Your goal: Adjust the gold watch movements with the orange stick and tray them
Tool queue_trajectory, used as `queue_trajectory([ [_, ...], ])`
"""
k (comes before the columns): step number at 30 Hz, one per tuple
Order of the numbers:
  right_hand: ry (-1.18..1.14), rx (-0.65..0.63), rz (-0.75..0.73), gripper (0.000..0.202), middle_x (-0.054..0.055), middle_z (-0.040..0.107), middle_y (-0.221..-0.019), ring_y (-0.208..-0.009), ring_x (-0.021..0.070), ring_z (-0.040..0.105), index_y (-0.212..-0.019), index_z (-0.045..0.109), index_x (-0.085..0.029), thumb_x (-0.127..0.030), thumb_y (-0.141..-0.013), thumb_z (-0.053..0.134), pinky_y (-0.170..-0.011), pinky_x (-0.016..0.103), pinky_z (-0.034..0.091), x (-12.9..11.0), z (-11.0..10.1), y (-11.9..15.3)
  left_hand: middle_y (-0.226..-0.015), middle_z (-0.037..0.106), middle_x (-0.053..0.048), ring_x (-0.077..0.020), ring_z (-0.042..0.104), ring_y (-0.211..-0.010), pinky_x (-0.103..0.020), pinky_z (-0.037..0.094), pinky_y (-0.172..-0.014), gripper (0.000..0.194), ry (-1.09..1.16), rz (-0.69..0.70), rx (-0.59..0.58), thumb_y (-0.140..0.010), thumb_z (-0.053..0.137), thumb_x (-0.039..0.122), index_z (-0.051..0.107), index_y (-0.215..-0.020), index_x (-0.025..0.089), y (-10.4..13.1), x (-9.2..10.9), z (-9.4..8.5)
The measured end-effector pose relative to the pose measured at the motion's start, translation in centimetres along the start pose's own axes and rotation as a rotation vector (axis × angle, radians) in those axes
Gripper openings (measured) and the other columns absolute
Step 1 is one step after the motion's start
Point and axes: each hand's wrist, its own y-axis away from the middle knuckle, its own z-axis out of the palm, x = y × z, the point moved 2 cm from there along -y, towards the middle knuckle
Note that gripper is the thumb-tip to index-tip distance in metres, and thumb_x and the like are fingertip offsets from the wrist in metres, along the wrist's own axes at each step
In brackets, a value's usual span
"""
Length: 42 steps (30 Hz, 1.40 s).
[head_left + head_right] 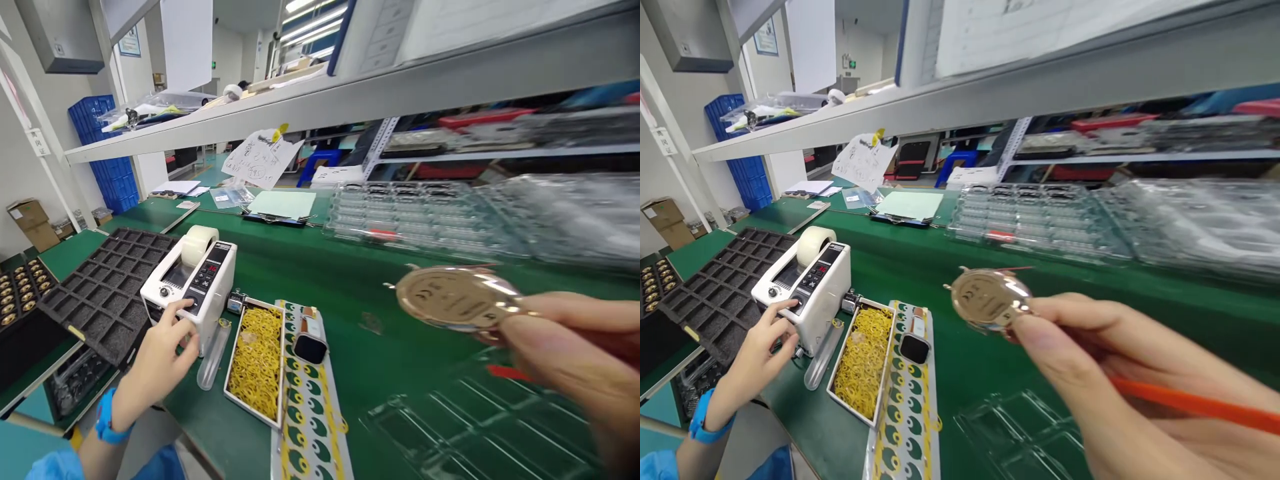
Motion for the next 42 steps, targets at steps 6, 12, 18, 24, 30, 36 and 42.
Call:
queue_trajectory([
  [6,-0.063,-0.159,-0.095,0.034,0.007,0.068,-0.076,-0.073,0.0227,0.065,-0.075,0.071,-0.025,-0.059,-0.078,0.071,-0.055,0.029,0.051,-6.5,3.6,0.9,-0.091,0.059,-0.004,-0.0173,0.055,-0.079,-0.027,0.036,-0.064,0.024,0.076,0.269,-0.143,-0.095,0.046,0.023,0.048,-0.071,0.021,-3.1,5.9,-0.6],
  [12,-0.036,-0.29,-0.031,0.046,0.003,0.06,-0.067,-0.063,0.0167,0.055,-0.073,0.066,-0.02,-0.065,-0.081,0.063,-0.056,0.027,0.05,-8.4,4.0,0.7,-0.072,0.045,0.003,-0.0135,0.042,-0.067,-0.027,0.033,-0.062,0.026,0.382,0.4,-0.42,-0.094,0.054,0.028,0.051,-0.069,0.02,-5.6,11.1,3.7],
  [18,-0.039,-0.389,-0.027,0.046,-0.003,0.042,-0.062,-0.056,0.0106,0.036,-0.072,0.057,-0.019,-0.062,-0.088,0.056,-0.053,0.023,0.036,-8.6,3.5,1.1,-0.073,0.042,0.003,-0.0127,0.037,-0.064,-0.028,0.028,-0.059,0.026,0.381,0.397,-0.446,-0.093,0.053,0.028,0.053,-0.068,0.019,-6.7,11.3,6.3],
  [24,-0.112,-0.469,-0.027,0.039,-0.004,0.041,-0.065,-0.058,0.0102,0.034,-0.076,0.058,-0.019,-0.054,-0.092,0.055,-0.055,0.023,0.033,-8.4,3.3,1.3,-0.072,0.041,0.003,-0.013,0.037,-0.064,-0.029,0.027,-0.058,0.026,0.384,0.397,-0.524,-0.092,0.053,0.029,0.052,-0.068,0.019,-7.0,10.7,6.1],
  [30,-0.138,-0.49,-0.025,0.039,-0.002,0.047,-0.067,-0.061,0.0117,0.04,-0.078,0.06,-0.019,-0.056,-0.091,0.057,-0.059,0.024,0.038,-8.0,3.1,1.3,-0.072,0.042,0.004,-0.0128,0.037,-0.064,-0.029,0.028,-0.058,0.027,0.415,0.396,-0.56,-0.093,0.054,0.029,0.052,-0.068,0.019,-6.8,10.6,6.2],
  [36,-0.111,-0.452,-0.002,0.044,-0.001,0.047,-0.065,-0.057,0.0115,0.037,-0.074,0.059,-0.019,-0.061,-0.087,0.058,-0.055,0.025,0.037,-8.0,3.2,1.4,-0.072,0.041,0.004,-0.0124,0.037,-0.063,-0.028,0.028,-0.057,0.025,0.365,0.419,-0.513,-0.093,0.052,0.026,0.051,-0.068,0.02,-6.5,10.7,6.4],
  [42,-0.089,-0.431,0.001,0.047,-0.002,0.044,-0.064,-0.058,0.0116,0.037,-0.073,0.059,-0.019,-0.064,-0.086,0.058,-0.054,0.025,0.034,-8.0,3.4,1.2,-0.071,0.041,0.004,-0.0118,0.037,-0.062,-0.027,0.028,-0.056,0.025,0.369,0.421,-0.512,-0.092,0.051,0.026,0.05,-0.068,0.02,-6.7,10.6,6.5],
])
